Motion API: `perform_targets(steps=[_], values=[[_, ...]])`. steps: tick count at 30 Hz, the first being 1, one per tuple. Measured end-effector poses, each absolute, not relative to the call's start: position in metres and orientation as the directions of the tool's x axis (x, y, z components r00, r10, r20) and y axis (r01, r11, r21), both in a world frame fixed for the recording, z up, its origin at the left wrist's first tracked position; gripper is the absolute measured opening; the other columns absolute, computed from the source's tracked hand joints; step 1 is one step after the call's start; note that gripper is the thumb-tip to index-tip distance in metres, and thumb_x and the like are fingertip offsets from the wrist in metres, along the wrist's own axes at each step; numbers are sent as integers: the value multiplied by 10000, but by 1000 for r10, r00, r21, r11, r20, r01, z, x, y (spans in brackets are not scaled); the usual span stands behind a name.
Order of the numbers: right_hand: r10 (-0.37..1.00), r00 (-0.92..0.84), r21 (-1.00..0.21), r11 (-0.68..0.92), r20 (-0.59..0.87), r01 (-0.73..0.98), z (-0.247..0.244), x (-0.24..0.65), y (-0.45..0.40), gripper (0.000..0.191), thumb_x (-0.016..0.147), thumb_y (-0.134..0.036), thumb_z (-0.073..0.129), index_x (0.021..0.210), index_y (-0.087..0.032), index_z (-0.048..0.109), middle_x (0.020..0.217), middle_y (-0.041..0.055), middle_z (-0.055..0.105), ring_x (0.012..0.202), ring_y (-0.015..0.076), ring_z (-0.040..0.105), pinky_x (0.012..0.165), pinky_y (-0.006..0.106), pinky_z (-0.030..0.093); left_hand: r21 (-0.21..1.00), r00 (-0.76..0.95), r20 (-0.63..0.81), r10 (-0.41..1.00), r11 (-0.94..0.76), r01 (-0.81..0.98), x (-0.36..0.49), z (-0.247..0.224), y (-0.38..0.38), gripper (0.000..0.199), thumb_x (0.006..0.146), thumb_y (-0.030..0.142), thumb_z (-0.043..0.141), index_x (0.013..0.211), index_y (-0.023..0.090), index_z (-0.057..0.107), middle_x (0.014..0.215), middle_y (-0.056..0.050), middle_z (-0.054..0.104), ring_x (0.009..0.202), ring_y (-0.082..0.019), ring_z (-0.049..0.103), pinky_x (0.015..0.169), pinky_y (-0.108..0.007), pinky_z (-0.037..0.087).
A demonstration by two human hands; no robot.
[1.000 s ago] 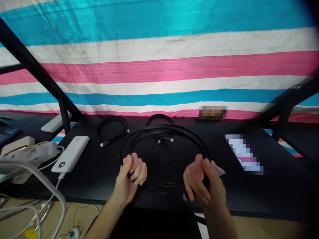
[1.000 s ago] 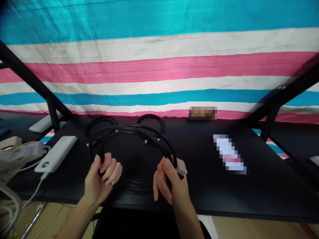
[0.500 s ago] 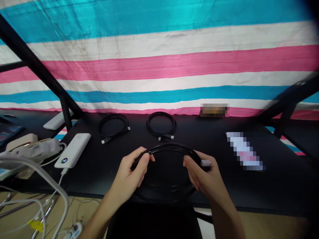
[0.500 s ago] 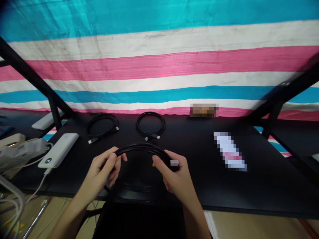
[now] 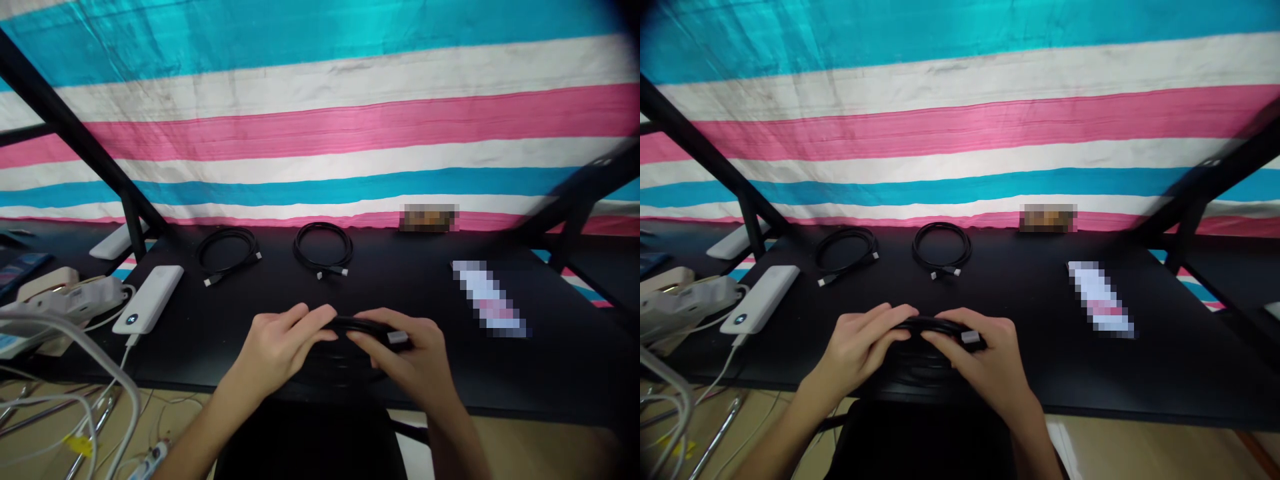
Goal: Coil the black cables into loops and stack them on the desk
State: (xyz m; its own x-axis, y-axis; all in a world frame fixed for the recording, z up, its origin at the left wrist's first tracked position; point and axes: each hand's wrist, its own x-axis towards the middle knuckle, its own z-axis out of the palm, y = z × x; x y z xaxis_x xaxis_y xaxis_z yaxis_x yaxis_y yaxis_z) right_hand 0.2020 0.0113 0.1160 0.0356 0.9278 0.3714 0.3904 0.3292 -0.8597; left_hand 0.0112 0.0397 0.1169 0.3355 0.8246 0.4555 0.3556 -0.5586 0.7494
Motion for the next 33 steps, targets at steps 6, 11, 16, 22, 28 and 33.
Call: perform_targets(steps=[6, 11, 16, 22, 28, 33], values=[[937, 89, -876, 279, 338, 393, 111, 195, 13, 124, 774, -334, 701, 791, -212, 719, 426, -58, 555, 276, 79, 440, 332, 198, 393, 755, 162, 505, 848, -525, 393, 19, 113, 46, 138, 726, 293, 732, 855, 270, 776, 626, -28, 634, 555, -138, 543, 513, -195, 369], [925, 25, -839, 332, 378, 431, 112, 197, 13, 113, 784, -313, 691, 812, -211, 730, 656, -3, 718, 485, 139, 639, 486, 216, 524, 704, 186, 533, 825, -555, 443, 19, 106, 46, 72, 743, 269, 716, 686, 226, 719, 582, -5, 550, 538, -119, 474, 521, -198, 306], [924, -33, -822, 356, 382, 444, 114, 196, 14, 86, 796, -278, 681, 810, -223, 744, 754, 8, 752, 635, 173, 700, 601, 235, 568, 716, 229, 498, 836, -546, 435, 19, 98, 46, 295, 807, 267, 644, 534, 182, 574, 506, 33, 429, 472, -80, 367, 511, -204, 259], [890, 197, -877, 326, 411, 354, 103, 197, 16, 55, 755, -246, 700, 759, -220, 748, 674, 17, 725, 498, 150, 640, 472, 232, 520, 947, 23, 242, 970, -241, 213, 26, 84, 40, 410, 761, 344, 685, 479, 185, 434, 431, 63, 324, 415, -72, 280, 448, -227, 219], [879, 416, -971, 238, 231, 36, 81, 203, 14, 148, 806, -307, 671, 821, -172, 731, 437, -43, 511, 286, 56, 391, 277, 174, 260, 996, -115, -17, 993, 7, -84, 32, 57, 29, 561, 886, 454, 521, 417, 202, 348, 359, 61, 291, 374, -77, 302, 462, -250, 266], [853, 448, -929, 352, 269, -111, 88, 197, 16, 139, 799, -322, 697, 770, -186, 709, 364, -77, 428, 249, 42, 344, 261, 150, 219, 996, -21, -36, 999, 34, -87, 31, 58, 33, 341, 838, 448, 606, 634, 175, 584, 635, -5, 593, 727, -148, 590, 722, -249, 417]])
